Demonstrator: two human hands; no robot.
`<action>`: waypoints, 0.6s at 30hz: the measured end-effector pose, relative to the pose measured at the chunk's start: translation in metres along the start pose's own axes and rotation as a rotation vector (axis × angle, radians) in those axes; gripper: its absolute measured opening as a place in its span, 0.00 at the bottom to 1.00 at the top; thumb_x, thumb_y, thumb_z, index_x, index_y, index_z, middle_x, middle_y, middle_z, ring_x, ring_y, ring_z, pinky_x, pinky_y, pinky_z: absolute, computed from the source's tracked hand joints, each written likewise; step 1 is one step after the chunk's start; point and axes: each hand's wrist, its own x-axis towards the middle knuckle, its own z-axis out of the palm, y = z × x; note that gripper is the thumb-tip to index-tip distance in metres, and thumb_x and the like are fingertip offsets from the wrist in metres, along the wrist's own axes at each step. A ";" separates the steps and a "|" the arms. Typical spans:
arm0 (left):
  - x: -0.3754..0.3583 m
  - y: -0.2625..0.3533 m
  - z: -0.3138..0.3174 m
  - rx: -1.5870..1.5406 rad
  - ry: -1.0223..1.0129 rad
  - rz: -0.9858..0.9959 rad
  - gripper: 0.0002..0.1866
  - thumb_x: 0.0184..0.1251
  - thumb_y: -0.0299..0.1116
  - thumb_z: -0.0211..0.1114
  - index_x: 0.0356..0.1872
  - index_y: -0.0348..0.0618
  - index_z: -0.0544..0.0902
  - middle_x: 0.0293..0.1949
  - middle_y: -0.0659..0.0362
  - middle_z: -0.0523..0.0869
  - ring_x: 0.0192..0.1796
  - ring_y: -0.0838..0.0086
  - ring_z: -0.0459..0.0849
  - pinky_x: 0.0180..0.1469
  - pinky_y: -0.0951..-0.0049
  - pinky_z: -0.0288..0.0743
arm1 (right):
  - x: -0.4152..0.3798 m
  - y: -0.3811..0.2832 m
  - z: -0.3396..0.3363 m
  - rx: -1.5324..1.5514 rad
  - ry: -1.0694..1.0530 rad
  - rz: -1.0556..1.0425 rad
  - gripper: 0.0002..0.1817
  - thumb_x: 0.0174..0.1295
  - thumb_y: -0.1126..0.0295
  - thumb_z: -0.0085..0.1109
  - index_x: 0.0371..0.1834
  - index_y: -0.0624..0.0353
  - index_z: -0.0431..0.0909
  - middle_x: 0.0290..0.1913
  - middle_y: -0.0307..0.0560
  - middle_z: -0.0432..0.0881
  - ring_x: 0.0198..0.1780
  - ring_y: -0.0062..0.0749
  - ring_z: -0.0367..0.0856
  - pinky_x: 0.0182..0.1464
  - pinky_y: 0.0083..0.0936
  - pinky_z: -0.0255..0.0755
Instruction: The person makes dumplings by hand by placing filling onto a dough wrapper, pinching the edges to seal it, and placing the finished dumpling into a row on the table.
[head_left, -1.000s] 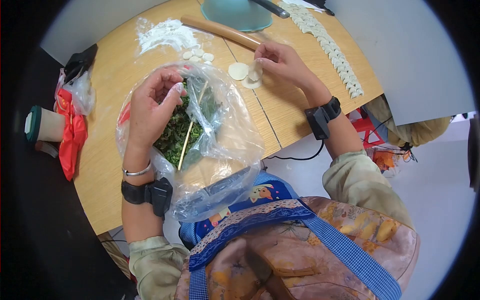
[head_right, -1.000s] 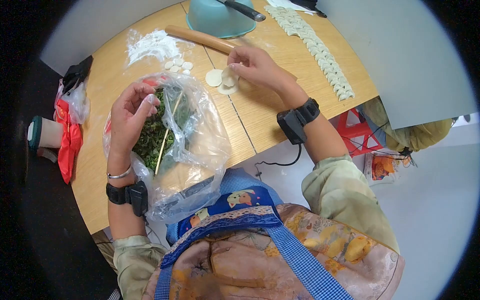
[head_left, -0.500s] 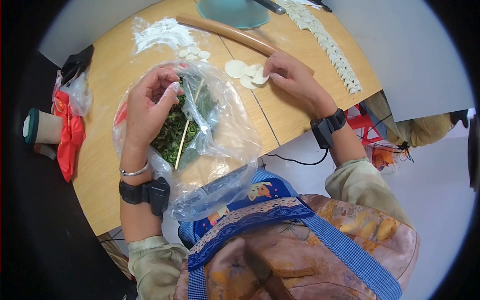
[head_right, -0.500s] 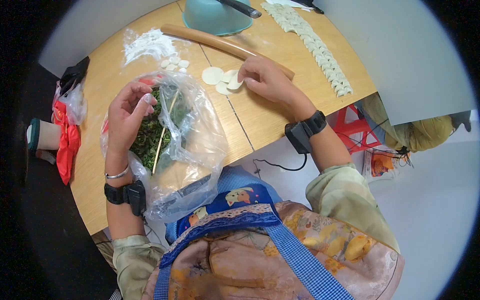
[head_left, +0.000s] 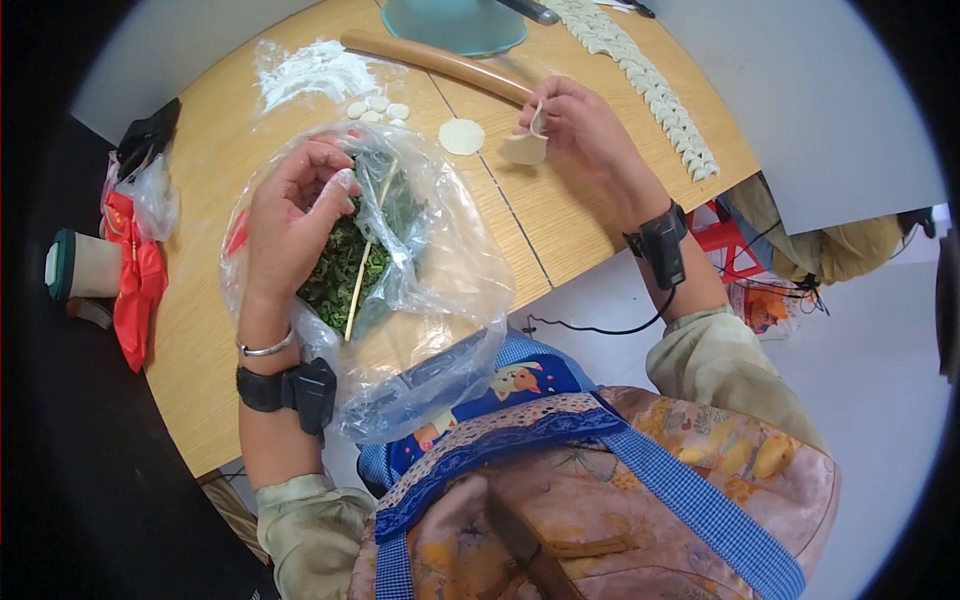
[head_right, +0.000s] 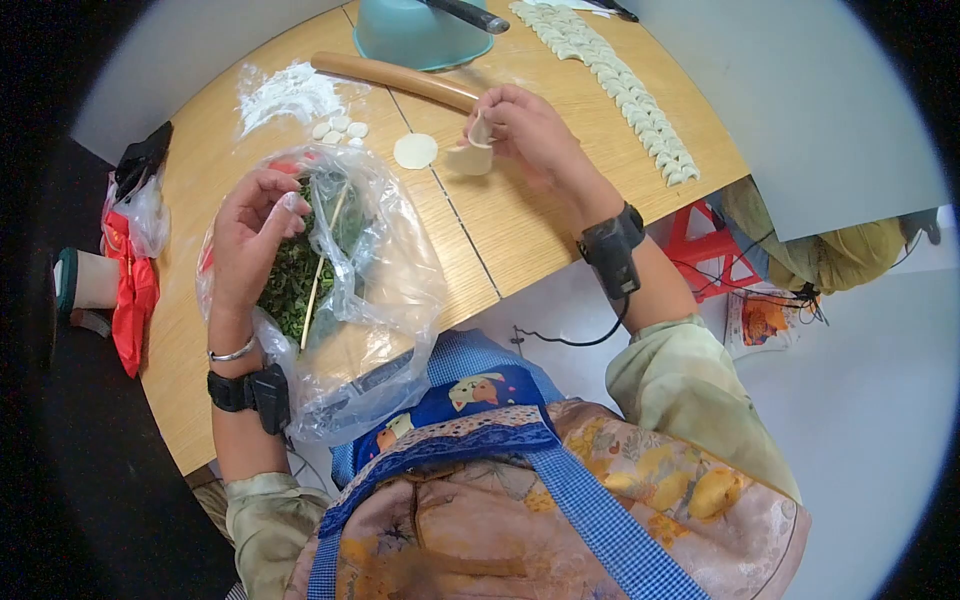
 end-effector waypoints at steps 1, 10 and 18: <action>-0.001 0.002 0.002 -0.012 -0.013 -0.018 0.05 0.65 0.20 0.58 0.41 0.35 0.76 0.44 0.60 0.78 0.40 0.79 0.81 0.39 0.81 0.75 | 0.006 0.001 0.003 0.001 -0.001 -0.001 0.05 0.65 0.76 0.45 0.40 0.60 0.72 0.39 0.44 0.79 0.43 0.25 0.79 0.50 0.24 0.76; -0.003 0.008 0.006 -0.142 -0.107 -0.086 0.11 0.69 0.28 0.60 0.49 0.39 0.74 0.41 0.61 0.80 0.40 0.82 0.80 0.38 0.83 0.74 | 0.028 -0.013 0.086 0.615 -0.385 0.059 0.05 0.66 0.75 0.48 0.43 0.61 0.72 0.40 0.45 0.78 0.43 0.28 0.79 0.51 0.28 0.78; -0.002 0.005 0.003 -0.251 -0.064 -0.084 0.11 0.70 0.30 0.60 0.49 0.38 0.73 0.37 0.60 0.82 0.33 0.82 0.80 0.34 0.83 0.73 | 0.026 -0.012 0.119 0.458 -0.351 0.092 0.06 0.65 0.73 0.52 0.44 0.58 0.73 0.44 0.41 0.79 0.48 0.24 0.79 0.51 0.28 0.77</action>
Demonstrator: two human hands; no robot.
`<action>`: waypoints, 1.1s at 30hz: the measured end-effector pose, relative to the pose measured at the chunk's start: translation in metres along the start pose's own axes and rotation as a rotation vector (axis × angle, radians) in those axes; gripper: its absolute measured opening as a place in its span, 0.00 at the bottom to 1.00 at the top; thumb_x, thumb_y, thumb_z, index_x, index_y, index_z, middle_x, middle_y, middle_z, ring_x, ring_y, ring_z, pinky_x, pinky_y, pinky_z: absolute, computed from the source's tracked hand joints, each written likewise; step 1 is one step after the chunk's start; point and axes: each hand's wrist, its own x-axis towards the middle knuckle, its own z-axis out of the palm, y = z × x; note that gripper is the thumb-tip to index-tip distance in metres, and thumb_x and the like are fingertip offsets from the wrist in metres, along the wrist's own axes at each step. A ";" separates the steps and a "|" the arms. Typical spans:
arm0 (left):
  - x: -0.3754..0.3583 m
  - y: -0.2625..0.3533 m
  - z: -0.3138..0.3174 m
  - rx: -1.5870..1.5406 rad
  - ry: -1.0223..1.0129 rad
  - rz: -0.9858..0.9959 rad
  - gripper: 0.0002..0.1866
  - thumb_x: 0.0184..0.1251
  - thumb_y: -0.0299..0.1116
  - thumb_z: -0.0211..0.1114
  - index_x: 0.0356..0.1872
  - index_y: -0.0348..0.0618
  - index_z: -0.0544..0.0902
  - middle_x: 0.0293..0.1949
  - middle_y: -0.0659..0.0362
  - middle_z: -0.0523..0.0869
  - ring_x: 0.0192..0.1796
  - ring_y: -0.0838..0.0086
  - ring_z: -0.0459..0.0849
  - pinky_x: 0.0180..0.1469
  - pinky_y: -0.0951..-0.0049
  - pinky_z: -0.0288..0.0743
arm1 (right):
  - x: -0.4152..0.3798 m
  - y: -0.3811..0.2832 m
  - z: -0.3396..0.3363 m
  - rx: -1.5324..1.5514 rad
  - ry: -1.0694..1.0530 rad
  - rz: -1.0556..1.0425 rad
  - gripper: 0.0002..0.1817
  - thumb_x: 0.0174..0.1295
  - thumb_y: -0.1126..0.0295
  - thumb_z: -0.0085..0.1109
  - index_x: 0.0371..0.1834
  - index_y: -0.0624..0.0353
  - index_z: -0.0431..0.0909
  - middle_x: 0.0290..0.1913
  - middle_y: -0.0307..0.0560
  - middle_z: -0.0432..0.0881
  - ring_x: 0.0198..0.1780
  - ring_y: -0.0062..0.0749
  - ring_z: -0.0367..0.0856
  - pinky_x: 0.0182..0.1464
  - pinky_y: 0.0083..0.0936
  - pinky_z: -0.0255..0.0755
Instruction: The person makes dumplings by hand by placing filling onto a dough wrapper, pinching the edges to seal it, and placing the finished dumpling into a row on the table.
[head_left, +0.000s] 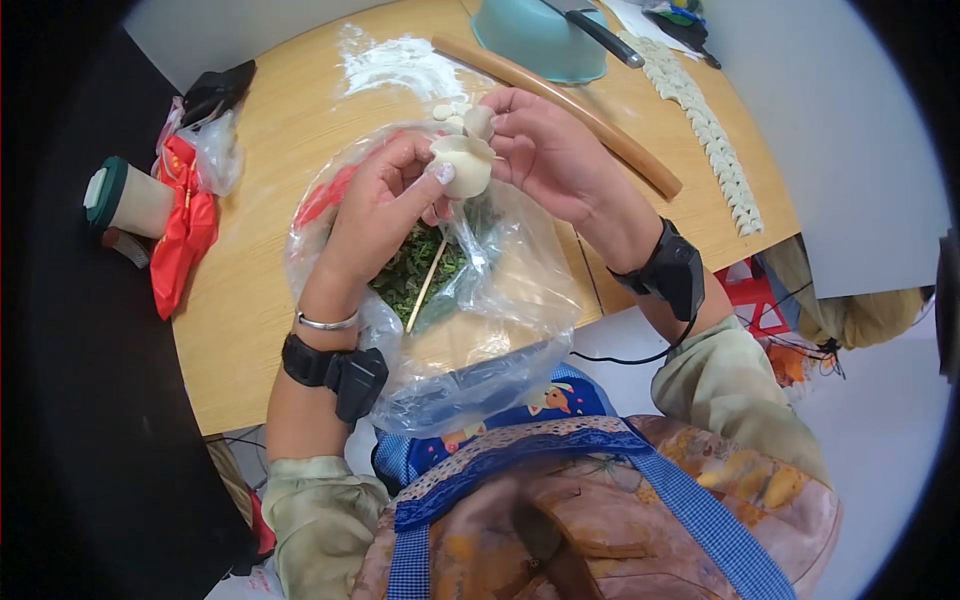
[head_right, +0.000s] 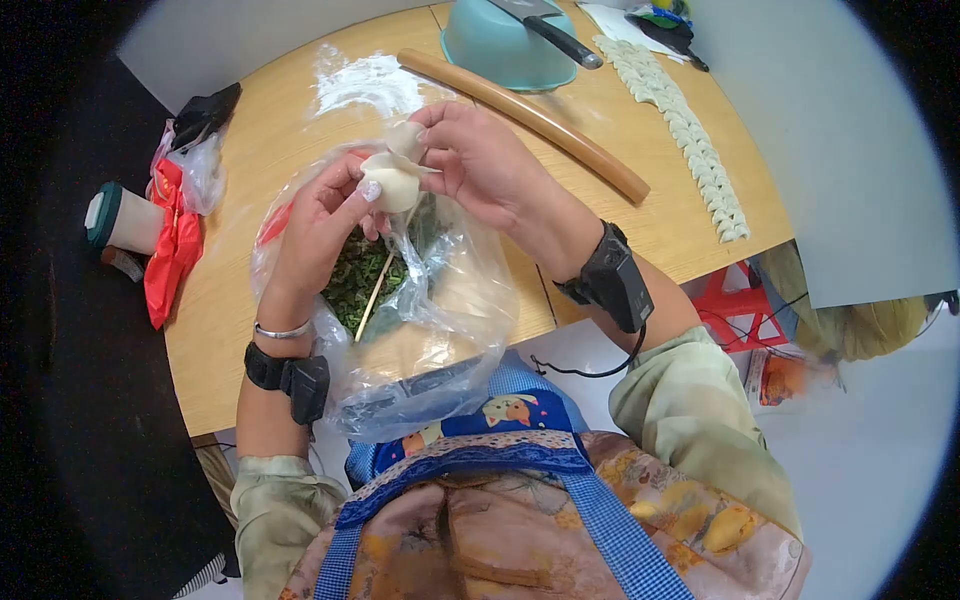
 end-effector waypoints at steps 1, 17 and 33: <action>0.000 -0.001 -0.001 0.000 0.003 0.001 0.11 0.70 0.30 0.60 0.49 0.38 0.73 0.37 0.60 0.82 0.33 0.82 0.80 0.34 0.83 0.73 | -0.002 0.001 0.004 -0.001 -0.003 0.001 0.06 0.65 0.73 0.52 0.44 0.58 0.73 0.44 0.41 0.79 0.48 0.24 0.79 0.51 0.28 0.77; 0.001 0.002 -0.007 -0.295 0.103 -0.073 0.13 0.68 0.30 0.57 0.51 0.38 0.78 0.42 0.57 0.84 0.32 0.78 0.83 0.35 0.82 0.77 | -0.018 -0.008 -0.021 -0.438 0.133 -0.120 0.09 0.63 0.71 0.59 0.44 0.59 0.73 0.39 0.41 0.80 0.38 0.26 0.82 0.43 0.26 0.78; 0.002 0.001 -0.001 -0.121 0.022 -0.043 0.13 0.69 0.30 0.58 0.51 0.38 0.77 0.44 0.59 0.84 0.38 0.80 0.81 0.37 0.82 0.75 | -0.019 0.009 -0.007 -0.617 -0.165 -0.136 0.09 0.66 0.67 0.59 0.41 0.61 0.75 0.39 0.36 0.79 0.42 0.16 0.76 0.46 0.17 0.70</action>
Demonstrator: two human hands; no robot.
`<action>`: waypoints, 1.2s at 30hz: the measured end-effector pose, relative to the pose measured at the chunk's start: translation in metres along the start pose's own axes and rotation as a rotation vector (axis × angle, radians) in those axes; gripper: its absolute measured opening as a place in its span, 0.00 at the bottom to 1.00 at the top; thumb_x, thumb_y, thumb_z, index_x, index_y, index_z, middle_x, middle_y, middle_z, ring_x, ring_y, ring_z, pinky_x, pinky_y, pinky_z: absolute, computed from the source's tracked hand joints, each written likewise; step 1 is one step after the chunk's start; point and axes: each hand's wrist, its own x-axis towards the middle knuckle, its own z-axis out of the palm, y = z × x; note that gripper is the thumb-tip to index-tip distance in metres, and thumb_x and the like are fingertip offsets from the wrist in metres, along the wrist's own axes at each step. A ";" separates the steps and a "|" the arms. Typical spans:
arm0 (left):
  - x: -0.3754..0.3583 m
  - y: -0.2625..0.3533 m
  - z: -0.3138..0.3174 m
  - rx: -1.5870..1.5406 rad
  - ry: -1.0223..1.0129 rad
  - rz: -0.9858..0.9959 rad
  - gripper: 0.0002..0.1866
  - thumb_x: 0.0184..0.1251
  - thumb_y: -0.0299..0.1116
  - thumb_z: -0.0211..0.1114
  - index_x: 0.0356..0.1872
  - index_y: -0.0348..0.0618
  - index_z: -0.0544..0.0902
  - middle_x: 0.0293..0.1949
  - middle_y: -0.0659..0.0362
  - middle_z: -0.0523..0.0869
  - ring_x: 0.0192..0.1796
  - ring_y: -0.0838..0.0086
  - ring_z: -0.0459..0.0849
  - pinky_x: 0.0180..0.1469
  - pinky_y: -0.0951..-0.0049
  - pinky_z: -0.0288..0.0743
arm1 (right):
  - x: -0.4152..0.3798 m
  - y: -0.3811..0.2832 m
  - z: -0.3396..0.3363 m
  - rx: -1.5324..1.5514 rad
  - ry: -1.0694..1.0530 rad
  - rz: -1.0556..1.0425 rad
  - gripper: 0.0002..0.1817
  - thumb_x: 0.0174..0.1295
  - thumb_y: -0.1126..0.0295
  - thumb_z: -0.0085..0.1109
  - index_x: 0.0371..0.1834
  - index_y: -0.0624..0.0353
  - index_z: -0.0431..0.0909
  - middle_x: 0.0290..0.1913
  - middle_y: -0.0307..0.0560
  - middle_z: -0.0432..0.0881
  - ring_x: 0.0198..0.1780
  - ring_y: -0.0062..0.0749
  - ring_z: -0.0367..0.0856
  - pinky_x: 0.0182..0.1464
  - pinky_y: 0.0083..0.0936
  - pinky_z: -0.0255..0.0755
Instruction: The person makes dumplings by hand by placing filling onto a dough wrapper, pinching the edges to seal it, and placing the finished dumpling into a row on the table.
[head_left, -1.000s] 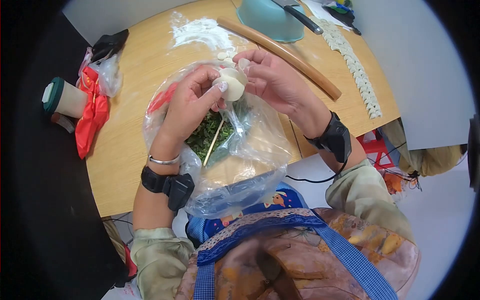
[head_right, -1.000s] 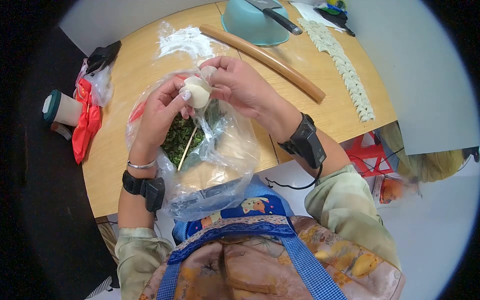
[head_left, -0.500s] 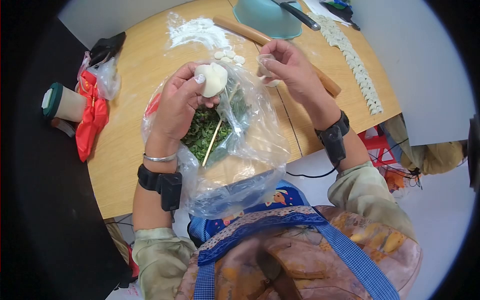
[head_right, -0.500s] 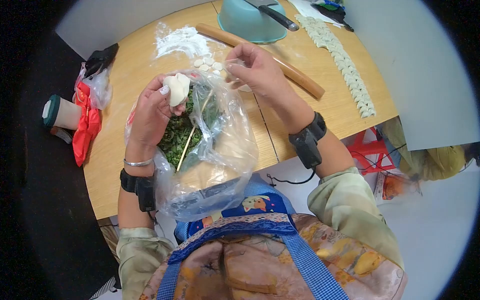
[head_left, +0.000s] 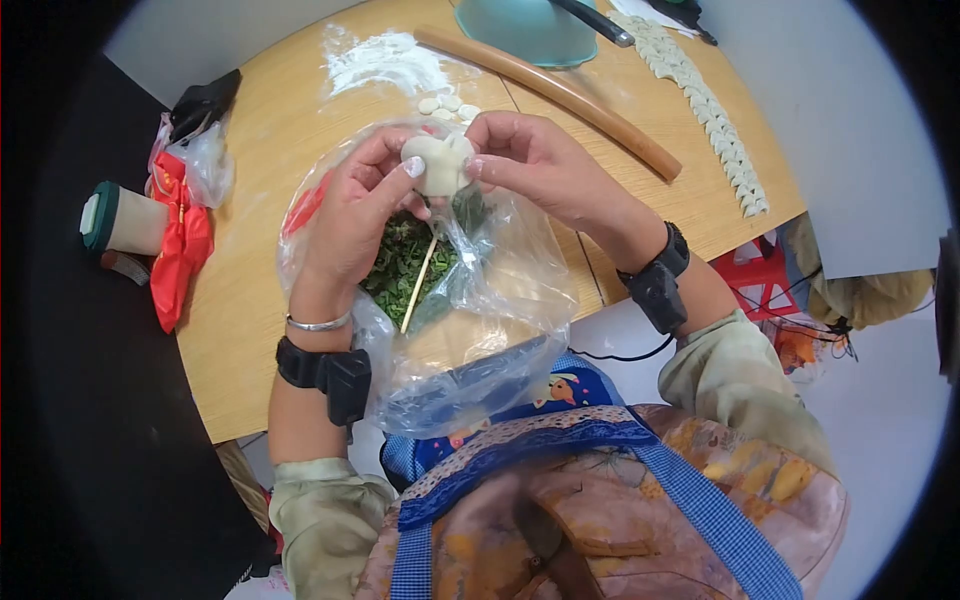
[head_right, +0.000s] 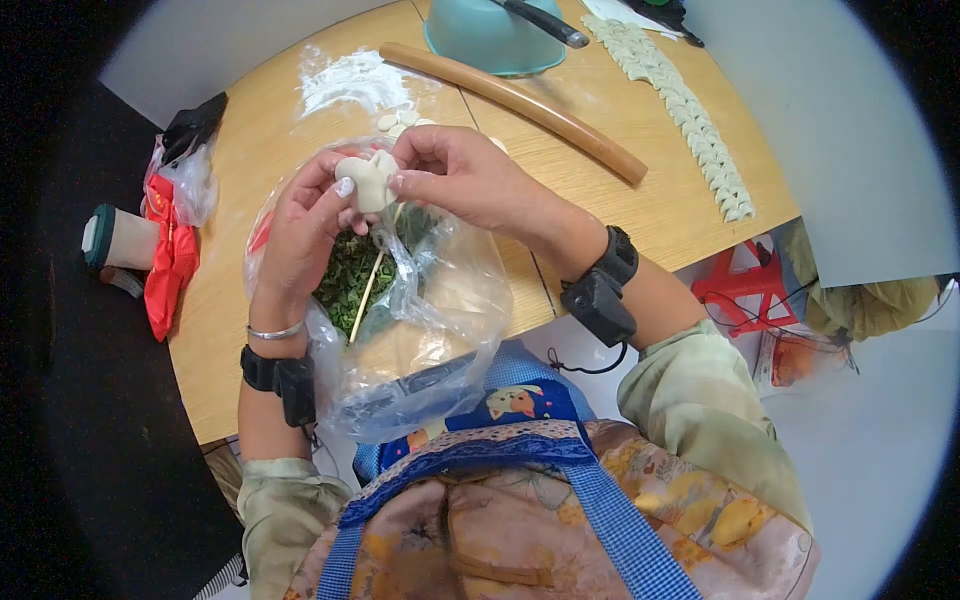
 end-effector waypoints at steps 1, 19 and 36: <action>0.001 -0.001 0.000 0.000 0.002 0.001 0.13 0.69 0.30 0.58 0.51 0.38 0.77 0.44 0.59 0.84 0.38 0.80 0.81 0.37 0.82 0.75 | -0.001 -0.003 0.000 0.032 0.006 0.027 0.08 0.66 0.67 0.58 0.41 0.60 0.75 0.39 0.36 0.79 0.42 0.17 0.77 0.46 0.18 0.71; 0.002 0.013 0.006 0.219 0.077 -0.015 0.09 0.70 0.29 0.57 0.47 0.36 0.78 0.36 0.61 0.84 0.30 0.82 0.80 0.33 0.84 0.73 | -0.021 -0.018 -0.070 0.188 0.259 -0.102 0.09 0.66 0.71 0.50 0.44 0.62 0.76 0.44 0.49 0.83 0.46 0.32 0.84 0.49 0.26 0.78; 0.090 0.013 0.044 0.745 0.020 0.185 0.13 0.67 0.30 0.60 0.49 0.35 0.78 0.39 0.59 0.84 0.41 0.79 0.81 0.43 0.78 0.76 | -0.043 -0.019 -0.087 0.178 0.185 -0.088 0.07 0.65 0.69 0.54 0.40 0.60 0.76 0.40 0.42 0.83 0.43 0.25 0.82 0.49 0.24 0.76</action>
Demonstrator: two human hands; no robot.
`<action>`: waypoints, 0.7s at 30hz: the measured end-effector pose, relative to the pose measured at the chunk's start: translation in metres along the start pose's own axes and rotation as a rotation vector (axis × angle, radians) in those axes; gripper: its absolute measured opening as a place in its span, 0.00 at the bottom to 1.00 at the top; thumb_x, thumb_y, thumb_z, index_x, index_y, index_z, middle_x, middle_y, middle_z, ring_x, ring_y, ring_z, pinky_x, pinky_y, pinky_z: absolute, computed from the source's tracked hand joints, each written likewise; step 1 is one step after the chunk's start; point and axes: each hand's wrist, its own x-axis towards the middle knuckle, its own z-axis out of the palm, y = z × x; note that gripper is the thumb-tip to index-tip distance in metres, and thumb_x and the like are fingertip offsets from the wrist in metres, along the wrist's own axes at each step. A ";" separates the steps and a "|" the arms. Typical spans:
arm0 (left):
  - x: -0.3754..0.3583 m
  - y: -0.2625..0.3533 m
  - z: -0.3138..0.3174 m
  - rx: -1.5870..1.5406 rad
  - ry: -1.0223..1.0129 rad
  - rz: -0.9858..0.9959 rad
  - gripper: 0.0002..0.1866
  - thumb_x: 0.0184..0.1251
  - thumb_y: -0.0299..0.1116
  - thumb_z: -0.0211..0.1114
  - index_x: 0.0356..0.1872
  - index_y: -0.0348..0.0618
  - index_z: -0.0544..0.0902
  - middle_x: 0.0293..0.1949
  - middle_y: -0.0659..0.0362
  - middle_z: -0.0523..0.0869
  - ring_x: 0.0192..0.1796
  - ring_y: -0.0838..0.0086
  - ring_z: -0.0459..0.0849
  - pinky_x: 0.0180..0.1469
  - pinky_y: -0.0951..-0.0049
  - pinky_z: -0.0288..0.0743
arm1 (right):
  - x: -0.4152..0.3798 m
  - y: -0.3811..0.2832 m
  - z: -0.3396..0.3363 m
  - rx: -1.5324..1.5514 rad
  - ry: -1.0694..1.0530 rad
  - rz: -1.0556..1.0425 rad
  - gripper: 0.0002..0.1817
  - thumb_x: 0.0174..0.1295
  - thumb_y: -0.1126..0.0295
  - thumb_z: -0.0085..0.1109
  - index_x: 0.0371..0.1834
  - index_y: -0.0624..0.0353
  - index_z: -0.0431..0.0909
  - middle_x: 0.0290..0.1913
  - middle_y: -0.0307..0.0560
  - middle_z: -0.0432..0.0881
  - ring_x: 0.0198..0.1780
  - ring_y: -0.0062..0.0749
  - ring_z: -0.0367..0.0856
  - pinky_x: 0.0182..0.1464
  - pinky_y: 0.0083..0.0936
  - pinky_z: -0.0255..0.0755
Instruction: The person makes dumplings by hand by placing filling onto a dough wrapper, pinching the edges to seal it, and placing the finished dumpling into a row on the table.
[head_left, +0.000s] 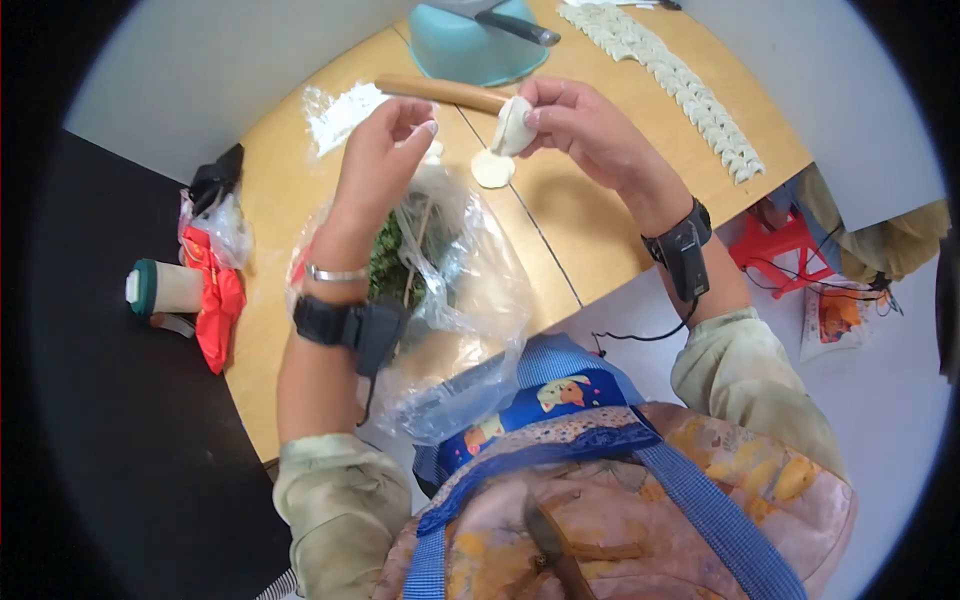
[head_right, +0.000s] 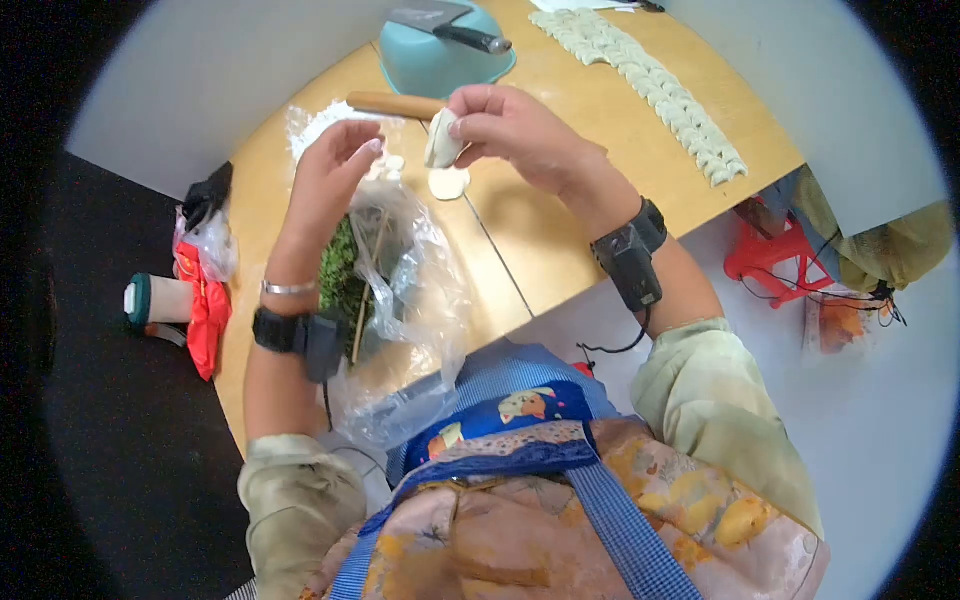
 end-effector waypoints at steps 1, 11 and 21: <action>-0.007 0.012 0.000 -0.225 0.010 -0.103 0.13 0.68 0.30 0.60 0.49 0.35 0.78 0.41 0.59 0.84 0.41 0.78 0.81 0.45 0.78 0.75 | 0.005 -0.002 0.003 0.004 -0.002 -0.021 0.07 0.65 0.69 0.54 0.40 0.60 0.76 0.40 0.42 0.83 0.43 0.25 0.82 0.49 0.24 0.76; -0.069 0.033 0.000 -0.184 0.058 -0.063 0.15 0.61 0.25 0.64 0.48 0.36 0.76 0.39 0.62 0.81 0.40 0.80 0.80 0.44 0.80 0.74 | 0.025 0.005 0.046 -0.053 -0.289 -0.010 0.03 0.60 0.73 0.55 0.36 0.58 0.74 0.35 0.35 0.78 0.40 0.18 0.76 0.47 0.20 0.71; -0.078 0.038 0.000 -0.391 0.039 -0.241 0.10 0.64 0.22 0.59 0.46 0.35 0.76 0.38 0.61 0.82 0.39 0.82 0.81 0.39 0.82 0.76 | 0.017 0.021 0.048 0.031 -0.333 0.032 0.07 0.61 0.71 0.59 0.40 0.58 0.73 0.37 0.36 0.79 0.40 0.16 0.77 0.44 0.17 0.72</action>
